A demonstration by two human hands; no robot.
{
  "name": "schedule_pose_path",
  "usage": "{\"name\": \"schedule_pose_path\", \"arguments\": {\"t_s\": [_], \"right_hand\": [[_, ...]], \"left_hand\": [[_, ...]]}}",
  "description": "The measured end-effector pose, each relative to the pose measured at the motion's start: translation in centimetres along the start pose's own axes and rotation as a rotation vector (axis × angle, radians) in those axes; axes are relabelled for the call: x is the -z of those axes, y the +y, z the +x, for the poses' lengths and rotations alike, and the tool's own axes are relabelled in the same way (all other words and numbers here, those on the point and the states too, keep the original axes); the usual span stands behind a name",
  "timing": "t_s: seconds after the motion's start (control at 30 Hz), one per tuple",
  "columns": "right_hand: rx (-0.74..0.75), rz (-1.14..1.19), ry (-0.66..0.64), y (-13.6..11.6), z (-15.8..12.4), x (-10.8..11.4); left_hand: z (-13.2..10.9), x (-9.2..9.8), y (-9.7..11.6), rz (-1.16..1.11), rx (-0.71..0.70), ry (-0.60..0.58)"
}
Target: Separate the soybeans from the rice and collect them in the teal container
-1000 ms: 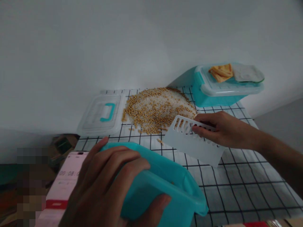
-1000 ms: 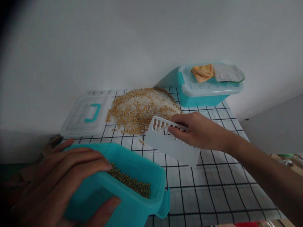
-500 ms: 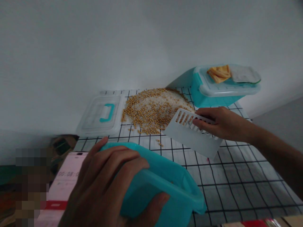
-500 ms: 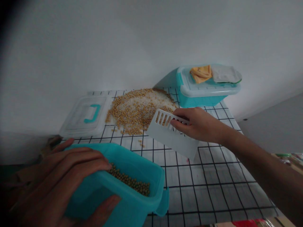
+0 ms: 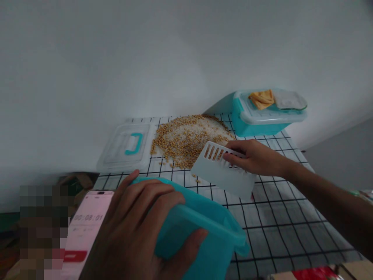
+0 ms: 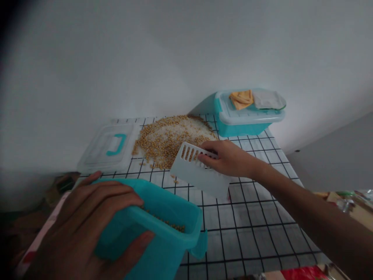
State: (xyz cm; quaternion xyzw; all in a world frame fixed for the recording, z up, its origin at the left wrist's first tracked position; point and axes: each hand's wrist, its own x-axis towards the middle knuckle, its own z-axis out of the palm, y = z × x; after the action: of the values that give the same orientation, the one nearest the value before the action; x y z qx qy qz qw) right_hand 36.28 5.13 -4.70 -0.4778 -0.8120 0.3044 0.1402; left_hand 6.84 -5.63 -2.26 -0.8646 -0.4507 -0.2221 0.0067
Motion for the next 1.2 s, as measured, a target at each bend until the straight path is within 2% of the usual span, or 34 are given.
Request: {"name": "schedule_pose_path", "arguments": {"t_s": [0.2,0.37,0.47,0.6,0.77,0.87,1.0,1.2], "right_hand": [[0.099,0.16,-0.1,0.2,1.1,-1.5],[0.045,0.3,-0.155,0.8,0.9,-2.7],[0.067,0.319,-0.153,0.2,0.8,-2.6],[0.148,0.233,-0.099,-2.1,0.4,-1.3],[0.172,0.083,-0.011,-4.6,-0.7,1.1],[0.072,-0.031,0.113,-4.1,-1.2,2.5],[-0.06,-0.156,0.253,-2.2,-1.8,3.7],[-0.103,-0.216,0.269,-0.9,-2.7,2.9]], "left_hand": [[0.1,-0.2,-0.3,0.012,-0.035,0.024],[-0.1,-0.2,-0.7,-0.01,-0.053,0.045],[-0.2,0.0,-0.8,-0.02,-0.012,0.01],[-0.2,0.1,-0.7,-0.024,0.035,-0.003],[-0.1,-0.2,-1.0,-0.005,-0.032,0.021],[-0.1,-0.3,-1.0,-0.004,-0.057,0.035],[0.0,-0.2,-0.9,0.002,-0.065,0.011],[-0.7,-0.1,-0.6,0.011,-0.031,0.045]]}}
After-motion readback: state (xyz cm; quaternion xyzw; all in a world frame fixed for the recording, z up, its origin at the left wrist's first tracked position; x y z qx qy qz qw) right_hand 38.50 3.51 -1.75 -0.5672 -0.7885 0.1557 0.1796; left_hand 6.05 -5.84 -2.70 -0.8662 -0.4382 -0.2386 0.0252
